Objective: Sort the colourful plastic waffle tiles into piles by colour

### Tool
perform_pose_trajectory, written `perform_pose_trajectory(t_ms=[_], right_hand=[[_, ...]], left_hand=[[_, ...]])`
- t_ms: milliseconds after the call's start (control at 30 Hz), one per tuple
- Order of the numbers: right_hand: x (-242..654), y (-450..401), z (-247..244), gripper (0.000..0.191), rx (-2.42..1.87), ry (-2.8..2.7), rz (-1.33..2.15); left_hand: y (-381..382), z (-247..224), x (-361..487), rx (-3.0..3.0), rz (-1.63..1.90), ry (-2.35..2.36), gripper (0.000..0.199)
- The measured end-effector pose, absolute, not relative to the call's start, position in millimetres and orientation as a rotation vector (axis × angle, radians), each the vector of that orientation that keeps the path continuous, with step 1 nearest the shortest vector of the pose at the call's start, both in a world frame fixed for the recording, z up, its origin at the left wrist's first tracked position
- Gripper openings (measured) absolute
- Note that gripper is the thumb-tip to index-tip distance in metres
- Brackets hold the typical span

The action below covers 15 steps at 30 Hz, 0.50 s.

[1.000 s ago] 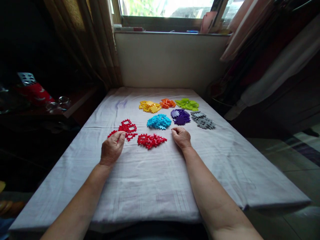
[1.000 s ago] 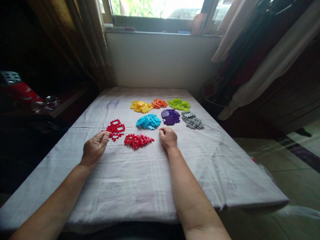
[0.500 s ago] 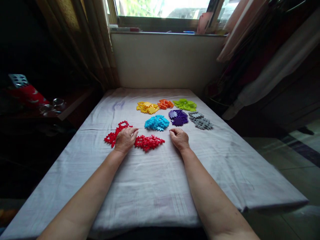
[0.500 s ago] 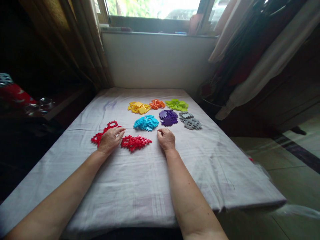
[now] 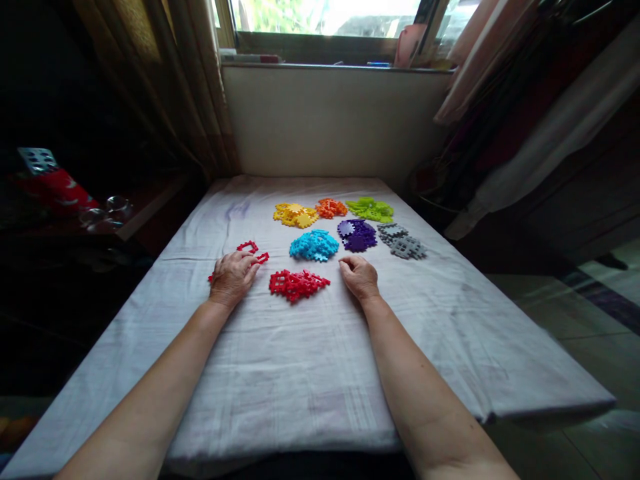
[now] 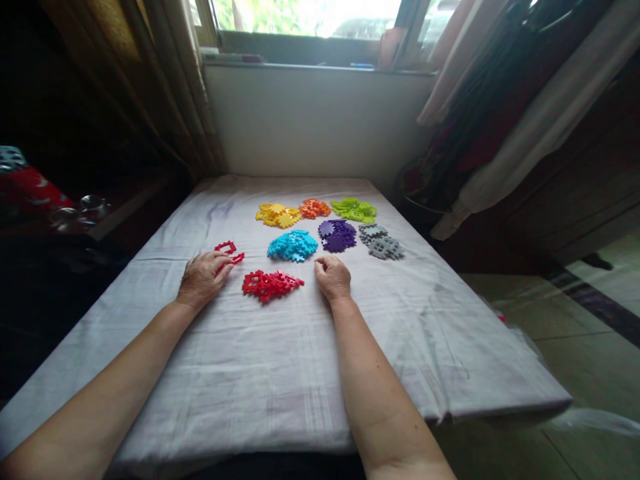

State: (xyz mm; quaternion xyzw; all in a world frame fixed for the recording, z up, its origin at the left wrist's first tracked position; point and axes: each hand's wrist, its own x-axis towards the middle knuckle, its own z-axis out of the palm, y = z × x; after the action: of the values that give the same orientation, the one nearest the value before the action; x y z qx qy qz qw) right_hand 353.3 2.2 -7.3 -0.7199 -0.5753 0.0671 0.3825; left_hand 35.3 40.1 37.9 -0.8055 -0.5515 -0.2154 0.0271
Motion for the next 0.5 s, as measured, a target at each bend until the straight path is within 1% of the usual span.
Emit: perform_pose_trajectory(t_ms=[167, 300, 400, 500], right_hand=[[353.1, 2.5, -6.8, 0.023, -1.836, -1.46, 0.166], [352.7, 2.2, -5.6, 0.022, -1.844, -1.453, 0.176], [352.1, 1.7, -4.3, 0.023, -1.854, -1.456, 0.189], [352.0, 1.7, -4.4, 0.024, -1.862, -1.452, 0.192]], left_hand=[[25.8, 38.2, 37.2, -2.443, -1.006, -1.768, 0.032], [15.9, 34.7, 40.8, -2.458, -1.266, -2.033, 0.039], [10.8, 32.5, 46.0, -2.602, -1.335, -2.12, 0.044], [7.5, 31.7, 49.1, -2.677, -1.268, -2.095, 0.042]])
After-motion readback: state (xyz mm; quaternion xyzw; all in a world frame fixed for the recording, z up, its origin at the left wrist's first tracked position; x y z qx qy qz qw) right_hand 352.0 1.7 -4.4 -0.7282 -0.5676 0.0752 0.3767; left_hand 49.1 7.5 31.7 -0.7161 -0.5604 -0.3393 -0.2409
